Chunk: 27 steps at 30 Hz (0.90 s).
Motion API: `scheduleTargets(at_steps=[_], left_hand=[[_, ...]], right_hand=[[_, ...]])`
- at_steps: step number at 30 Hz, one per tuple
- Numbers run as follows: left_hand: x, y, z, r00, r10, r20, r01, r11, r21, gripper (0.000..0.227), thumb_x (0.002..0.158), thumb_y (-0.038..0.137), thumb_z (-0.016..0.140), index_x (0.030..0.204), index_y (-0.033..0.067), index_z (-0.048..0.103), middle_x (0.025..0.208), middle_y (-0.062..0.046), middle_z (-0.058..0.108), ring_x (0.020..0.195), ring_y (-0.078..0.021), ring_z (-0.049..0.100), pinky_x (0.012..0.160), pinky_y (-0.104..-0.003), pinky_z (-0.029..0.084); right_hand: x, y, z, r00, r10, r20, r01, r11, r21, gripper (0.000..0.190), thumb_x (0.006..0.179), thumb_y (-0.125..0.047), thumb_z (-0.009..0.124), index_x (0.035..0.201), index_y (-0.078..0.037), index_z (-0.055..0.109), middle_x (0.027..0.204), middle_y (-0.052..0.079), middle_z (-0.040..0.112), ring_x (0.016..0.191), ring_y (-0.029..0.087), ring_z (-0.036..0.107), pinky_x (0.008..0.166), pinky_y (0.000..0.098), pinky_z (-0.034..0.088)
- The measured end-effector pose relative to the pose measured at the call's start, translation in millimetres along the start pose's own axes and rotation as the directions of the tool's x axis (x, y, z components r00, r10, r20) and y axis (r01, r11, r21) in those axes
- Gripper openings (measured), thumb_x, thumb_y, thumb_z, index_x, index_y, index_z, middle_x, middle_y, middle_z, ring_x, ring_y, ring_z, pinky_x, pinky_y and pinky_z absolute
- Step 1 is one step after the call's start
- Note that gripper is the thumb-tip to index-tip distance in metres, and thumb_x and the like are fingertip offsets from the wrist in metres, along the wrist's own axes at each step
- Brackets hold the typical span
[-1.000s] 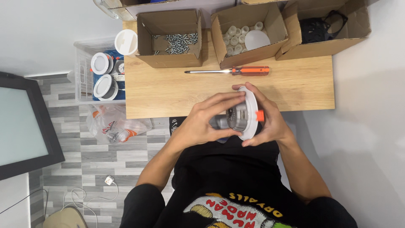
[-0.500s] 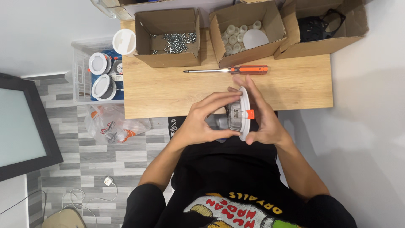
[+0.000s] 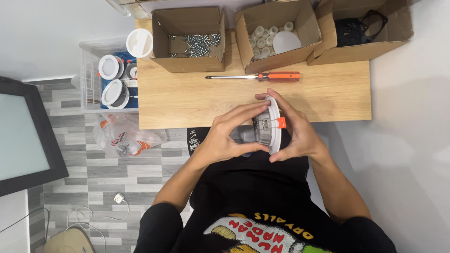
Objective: The person assembles a circular light fixture by placing a white diffuser over the internal components and securing it. They repeat this process for a second fixture. Finally, they pick up a blue electrical junction box and connect wires to it.
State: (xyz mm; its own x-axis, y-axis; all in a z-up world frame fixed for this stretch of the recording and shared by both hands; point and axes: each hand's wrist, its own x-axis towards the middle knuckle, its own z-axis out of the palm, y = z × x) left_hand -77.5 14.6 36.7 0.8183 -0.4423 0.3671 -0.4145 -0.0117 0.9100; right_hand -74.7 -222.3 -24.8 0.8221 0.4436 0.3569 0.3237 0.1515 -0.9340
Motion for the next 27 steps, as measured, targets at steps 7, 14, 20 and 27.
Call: scheduleTargets(at_steps=[7,14,20,27], left_hand=[[3,2,-1,0.993,0.118,0.022,-0.119,0.991,0.062,0.072,0.084,0.022,0.098,0.146,0.0026,0.067,0.148,-0.020,0.070,0.139,-0.0402,0.068,0.117,-0.055,0.057],[-6,-11,-4,0.997,0.081,-0.011,-0.081,0.997,-0.015,0.077,0.078,0.023,0.102,0.144,0.0009,0.067,0.146,-0.018,0.070,0.136,-0.0369,0.069,0.115,-0.050,0.058],[-20,-40,8,0.995,-0.040,-0.097,0.002,0.930,-0.368,0.092,0.069,0.010,0.106,0.148,-0.0058,0.061,0.152,-0.021,0.062,0.141,-0.0292,0.063,0.118,-0.041,0.056],[-55,-113,9,0.972,-0.202,-0.118,0.034,0.623,-0.782,0.098,0.080,0.025,0.098,0.157,-0.0076,0.047,0.151,-0.023,0.059,0.141,-0.0259,0.061,0.118,-0.040,0.056]], right_hand=[[-6,4,-1,0.999,0.031,0.005,-0.032,0.999,0.021,0.154,0.052,-0.046,0.108,0.170,0.004,0.023,0.162,0.036,0.046,0.145,0.049,0.054,0.117,0.0642,0.049],[-1,-7,6,0.983,0.168,0.080,-0.168,0.986,-0.010,0.159,0.055,-0.056,0.104,0.174,-0.002,0.015,0.173,0.032,0.033,0.152,0.051,0.044,0.120,0.0641,0.044],[4,-20,12,0.976,0.188,0.106,-0.177,0.978,-0.106,0.164,0.061,-0.082,0.085,0.175,-0.004,-0.004,0.180,0.033,0.012,0.160,0.055,0.027,0.124,0.0702,0.030],[5,-3,-8,0.989,0.147,0.033,-0.141,0.982,-0.129,0.157,0.064,-0.084,0.076,0.175,-0.002,0.000,0.180,0.030,0.013,0.162,0.054,0.025,0.130,0.0662,0.027]])
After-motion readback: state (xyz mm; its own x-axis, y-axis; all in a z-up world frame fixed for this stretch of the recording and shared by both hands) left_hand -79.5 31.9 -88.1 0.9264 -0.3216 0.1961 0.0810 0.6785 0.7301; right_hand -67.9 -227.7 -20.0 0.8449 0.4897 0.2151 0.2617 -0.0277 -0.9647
